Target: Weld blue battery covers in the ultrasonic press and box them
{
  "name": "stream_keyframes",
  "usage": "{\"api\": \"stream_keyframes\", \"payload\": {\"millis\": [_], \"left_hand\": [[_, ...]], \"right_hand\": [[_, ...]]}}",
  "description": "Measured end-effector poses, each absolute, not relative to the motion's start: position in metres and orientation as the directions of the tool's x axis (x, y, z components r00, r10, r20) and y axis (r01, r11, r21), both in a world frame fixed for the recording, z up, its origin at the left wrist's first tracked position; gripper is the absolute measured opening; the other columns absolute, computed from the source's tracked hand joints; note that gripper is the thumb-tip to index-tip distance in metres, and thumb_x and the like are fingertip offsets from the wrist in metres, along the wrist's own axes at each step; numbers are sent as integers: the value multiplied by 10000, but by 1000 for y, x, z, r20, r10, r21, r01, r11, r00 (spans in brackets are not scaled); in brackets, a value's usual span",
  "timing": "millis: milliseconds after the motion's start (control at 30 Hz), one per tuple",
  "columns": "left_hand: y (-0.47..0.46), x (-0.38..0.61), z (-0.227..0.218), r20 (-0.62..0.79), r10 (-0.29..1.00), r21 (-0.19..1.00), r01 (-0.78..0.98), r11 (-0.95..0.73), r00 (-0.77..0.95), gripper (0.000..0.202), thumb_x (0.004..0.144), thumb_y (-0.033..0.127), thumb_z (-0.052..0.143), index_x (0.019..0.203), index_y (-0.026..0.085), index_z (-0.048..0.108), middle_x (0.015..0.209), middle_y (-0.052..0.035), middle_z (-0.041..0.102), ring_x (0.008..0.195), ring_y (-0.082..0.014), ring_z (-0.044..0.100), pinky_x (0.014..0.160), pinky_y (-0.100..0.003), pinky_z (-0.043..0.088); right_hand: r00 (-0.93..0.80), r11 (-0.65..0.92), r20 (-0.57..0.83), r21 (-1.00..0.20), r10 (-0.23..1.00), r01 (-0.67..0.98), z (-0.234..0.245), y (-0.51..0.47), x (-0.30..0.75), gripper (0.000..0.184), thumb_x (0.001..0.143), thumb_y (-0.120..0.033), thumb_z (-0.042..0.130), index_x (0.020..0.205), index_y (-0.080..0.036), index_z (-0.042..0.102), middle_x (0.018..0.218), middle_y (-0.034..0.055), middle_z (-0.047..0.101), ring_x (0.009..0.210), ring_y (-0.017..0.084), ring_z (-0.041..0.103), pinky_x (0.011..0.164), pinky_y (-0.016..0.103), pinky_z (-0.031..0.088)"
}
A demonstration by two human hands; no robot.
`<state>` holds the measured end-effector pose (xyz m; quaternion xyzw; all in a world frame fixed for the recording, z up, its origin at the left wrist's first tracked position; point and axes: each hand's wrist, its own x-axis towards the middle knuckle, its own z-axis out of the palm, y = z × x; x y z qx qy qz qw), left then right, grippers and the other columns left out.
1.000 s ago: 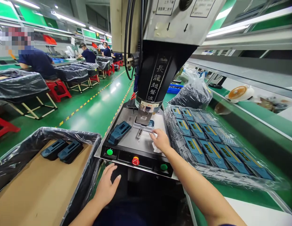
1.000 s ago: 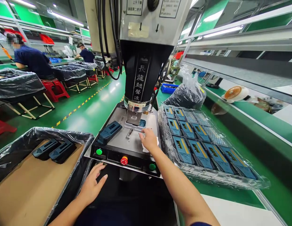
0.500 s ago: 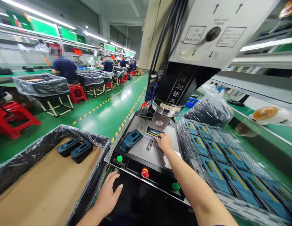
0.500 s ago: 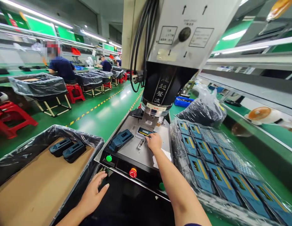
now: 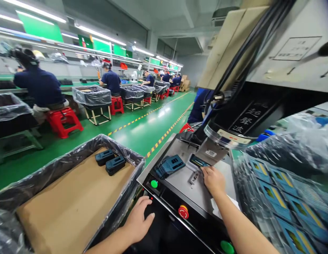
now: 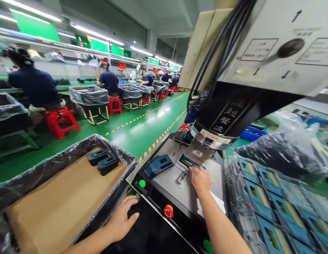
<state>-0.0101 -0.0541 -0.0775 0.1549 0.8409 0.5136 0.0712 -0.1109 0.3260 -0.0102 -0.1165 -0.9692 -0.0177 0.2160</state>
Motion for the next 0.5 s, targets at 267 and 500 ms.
{"api": "stream_keyframes", "payload": {"millis": [267, 500], "left_hand": [[-54, -15, -65, 55, 334, 905, 188, 381, -941, 352, 780, 240, 560, 1127, 187, 588, 1255, -127, 553, 1139, -233, 547, 1026, -389, 431], [-35, -21, -44, 199, 441, 900, 341, 272, -875, 609, 760, 326, 638, 1322, 188, 450, 1393, -149, 451, 1269, -275, 446, 1064, -442, 388]], "right_hand": [[-759, 989, 634, 63, -144, -136, 5, 314, -74, 456, 947, -475, 315, 805, -208, 657, 879, 91, 682, 772, 230, 628, 720, 367, 485], [-759, 915, 601, -107, -252, -389, 13, 258, 22, 285, 895, -491, 493, 941, -258, 651, 969, 61, 697, 845, 185, 674, 770, 254, 543]]}}
